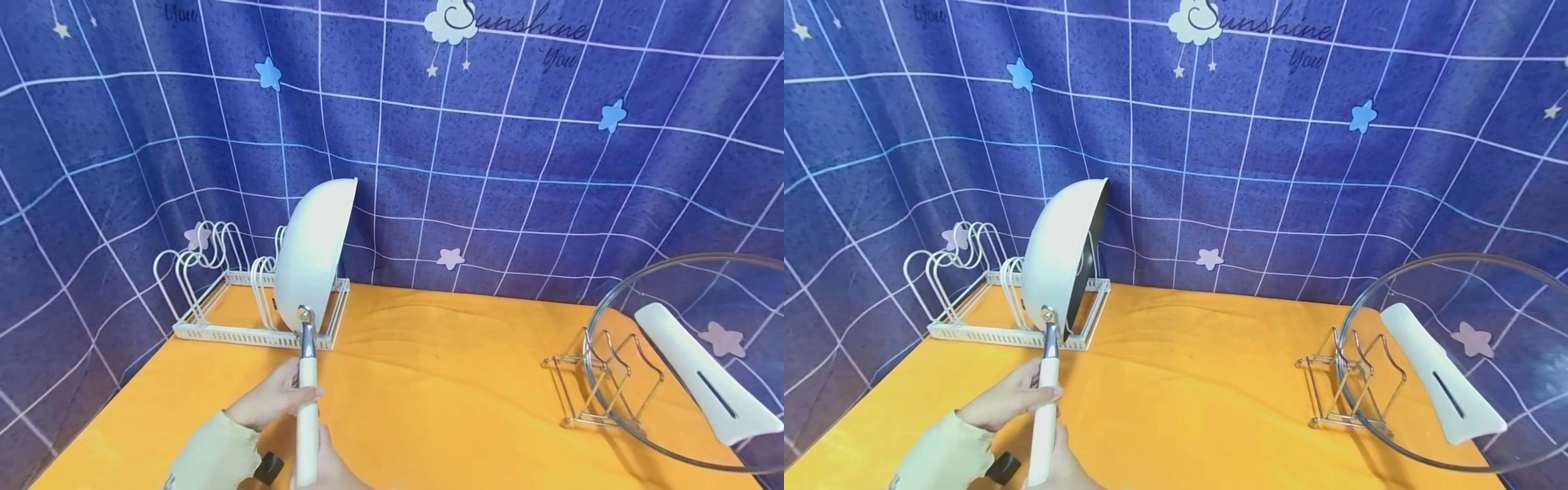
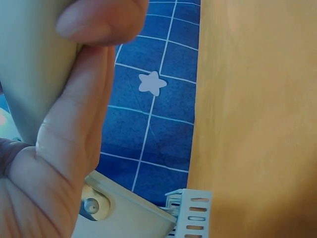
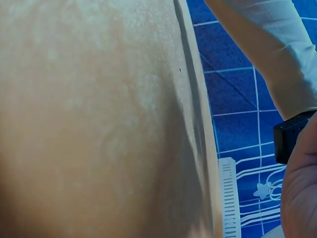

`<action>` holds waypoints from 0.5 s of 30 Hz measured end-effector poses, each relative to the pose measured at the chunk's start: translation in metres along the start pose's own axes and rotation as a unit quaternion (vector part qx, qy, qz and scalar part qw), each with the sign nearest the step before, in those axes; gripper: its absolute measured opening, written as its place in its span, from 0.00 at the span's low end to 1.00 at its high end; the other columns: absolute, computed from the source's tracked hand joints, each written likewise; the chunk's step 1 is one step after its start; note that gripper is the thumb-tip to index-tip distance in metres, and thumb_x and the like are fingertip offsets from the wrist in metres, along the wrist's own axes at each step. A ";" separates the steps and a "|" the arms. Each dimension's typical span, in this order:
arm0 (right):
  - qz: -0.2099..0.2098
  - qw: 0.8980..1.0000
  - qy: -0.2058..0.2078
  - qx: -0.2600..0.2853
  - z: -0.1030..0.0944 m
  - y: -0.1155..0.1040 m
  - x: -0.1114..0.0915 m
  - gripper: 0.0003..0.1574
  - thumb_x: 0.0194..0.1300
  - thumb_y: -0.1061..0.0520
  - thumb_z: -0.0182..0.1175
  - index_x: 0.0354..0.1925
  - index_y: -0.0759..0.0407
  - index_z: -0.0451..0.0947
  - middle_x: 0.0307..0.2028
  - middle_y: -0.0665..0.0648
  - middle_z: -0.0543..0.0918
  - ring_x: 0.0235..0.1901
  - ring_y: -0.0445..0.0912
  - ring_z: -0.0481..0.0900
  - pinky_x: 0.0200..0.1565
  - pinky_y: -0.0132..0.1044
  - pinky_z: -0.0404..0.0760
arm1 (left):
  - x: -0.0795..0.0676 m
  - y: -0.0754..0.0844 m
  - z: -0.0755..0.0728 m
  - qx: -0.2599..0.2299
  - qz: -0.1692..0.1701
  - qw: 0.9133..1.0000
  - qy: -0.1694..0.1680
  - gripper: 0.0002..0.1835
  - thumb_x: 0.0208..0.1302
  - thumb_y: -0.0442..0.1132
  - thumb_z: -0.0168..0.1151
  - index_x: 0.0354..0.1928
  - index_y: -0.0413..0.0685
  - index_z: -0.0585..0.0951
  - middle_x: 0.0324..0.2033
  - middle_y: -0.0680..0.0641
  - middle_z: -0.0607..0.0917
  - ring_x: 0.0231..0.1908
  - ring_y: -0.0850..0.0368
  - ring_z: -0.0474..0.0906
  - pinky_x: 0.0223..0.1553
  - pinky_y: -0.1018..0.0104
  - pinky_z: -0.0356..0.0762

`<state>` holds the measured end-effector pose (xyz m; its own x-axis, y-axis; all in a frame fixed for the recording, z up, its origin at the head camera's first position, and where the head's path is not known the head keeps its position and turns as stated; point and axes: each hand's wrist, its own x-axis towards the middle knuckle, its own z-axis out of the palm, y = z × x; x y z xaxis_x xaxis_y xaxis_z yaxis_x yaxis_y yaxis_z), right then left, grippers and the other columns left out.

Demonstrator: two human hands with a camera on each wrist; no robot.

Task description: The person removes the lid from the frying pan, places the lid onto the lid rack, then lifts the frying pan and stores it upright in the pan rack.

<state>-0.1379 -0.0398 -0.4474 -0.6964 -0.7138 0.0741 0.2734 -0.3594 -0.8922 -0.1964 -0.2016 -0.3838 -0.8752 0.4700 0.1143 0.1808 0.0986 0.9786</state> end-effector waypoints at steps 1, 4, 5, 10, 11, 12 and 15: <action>0.001 1.000 0.004 0.000 0.001 -0.001 0.001 0.44 0.47 0.66 0.58 0.58 0.58 0.46 0.31 0.51 0.74 0.25 0.35 0.75 0.32 0.25 0.76 | 0.000 -0.002 -0.002 -0.005 0.009 1.000 -0.005 0.13 0.61 0.29 0.56 0.41 0.31 0.63 0.25 0.50 0.70 0.23 0.65 0.70 0.22 0.74 0.69; -0.005 1.000 0.018 -0.007 0.004 -0.003 0.003 0.44 0.45 0.70 0.55 0.58 0.60 0.46 0.30 0.53 0.73 0.24 0.36 0.75 0.30 0.25 0.76 | 0.002 -0.008 -0.006 -0.023 0.034 0.999 -0.025 0.12 0.62 0.29 0.56 0.40 0.35 0.63 0.24 0.52 0.71 0.22 0.67 0.70 0.21 0.76 0.68; -0.005 1.000 0.022 -0.008 0.005 -0.002 0.004 0.45 0.45 0.70 0.54 0.60 0.61 0.45 0.30 0.53 0.73 0.24 0.36 0.75 0.30 0.25 0.76 | 0.002 -0.009 -0.007 -0.025 0.033 0.999 -0.027 0.12 0.62 0.30 0.56 0.40 0.35 0.63 0.24 0.52 0.72 0.22 0.67 0.71 0.21 0.76 0.68; 0.002 0.999 0.042 -0.008 0.006 0.002 0.005 0.48 0.44 0.71 0.54 0.61 0.63 0.44 0.33 0.55 0.72 0.25 0.38 0.75 0.30 0.25 0.76 | 0.001 -0.008 -0.005 -0.040 -0.024 0.999 -0.006 0.15 0.61 0.29 0.56 0.45 0.31 0.62 0.28 0.47 0.72 0.26 0.60 0.78 0.28 0.68 0.79; 0.002 0.999 0.043 -0.009 0.006 0.003 0.005 0.48 0.44 0.71 0.54 0.61 0.64 0.44 0.33 0.55 0.72 0.25 0.37 0.74 0.30 0.25 0.75 | 0.001 -0.007 -0.004 -0.044 -0.034 0.998 -0.005 0.16 0.62 0.29 0.55 0.46 0.30 0.61 0.29 0.47 0.72 0.26 0.58 0.78 0.29 0.66 0.81; 0.000 0.999 0.044 -0.013 0.006 0.004 0.005 0.48 0.44 0.71 0.54 0.61 0.65 0.44 0.35 0.55 0.71 0.25 0.37 0.74 0.30 0.25 0.75 | 0.000 -0.006 -0.003 -0.051 -0.043 0.998 -0.003 0.17 0.62 0.28 0.55 0.47 0.29 0.60 0.30 0.46 0.72 0.26 0.57 0.79 0.30 0.64 0.82; 0.000 0.999 0.043 -0.015 0.005 0.005 0.005 0.49 0.44 0.71 0.55 0.62 0.66 0.42 0.35 0.56 0.71 0.24 0.37 0.74 0.30 0.24 0.75 | 0.001 -0.006 -0.002 -0.062 -0.054 0.997 -0.006 0.19 0.63 0.27 0.53 0.50 0.27 0.58 0.31 0.45 0.72 0.27 0.55 0.81 0.31 0.61 0.83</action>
<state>-0.1367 -0.0484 -0.4489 -0.7511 -0.6592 0.0373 0.2540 -0.3407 -0.9052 -0.1986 -0.2032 -0.3890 -0.8808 0.4735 0.0049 0.0274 0.0405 0.9988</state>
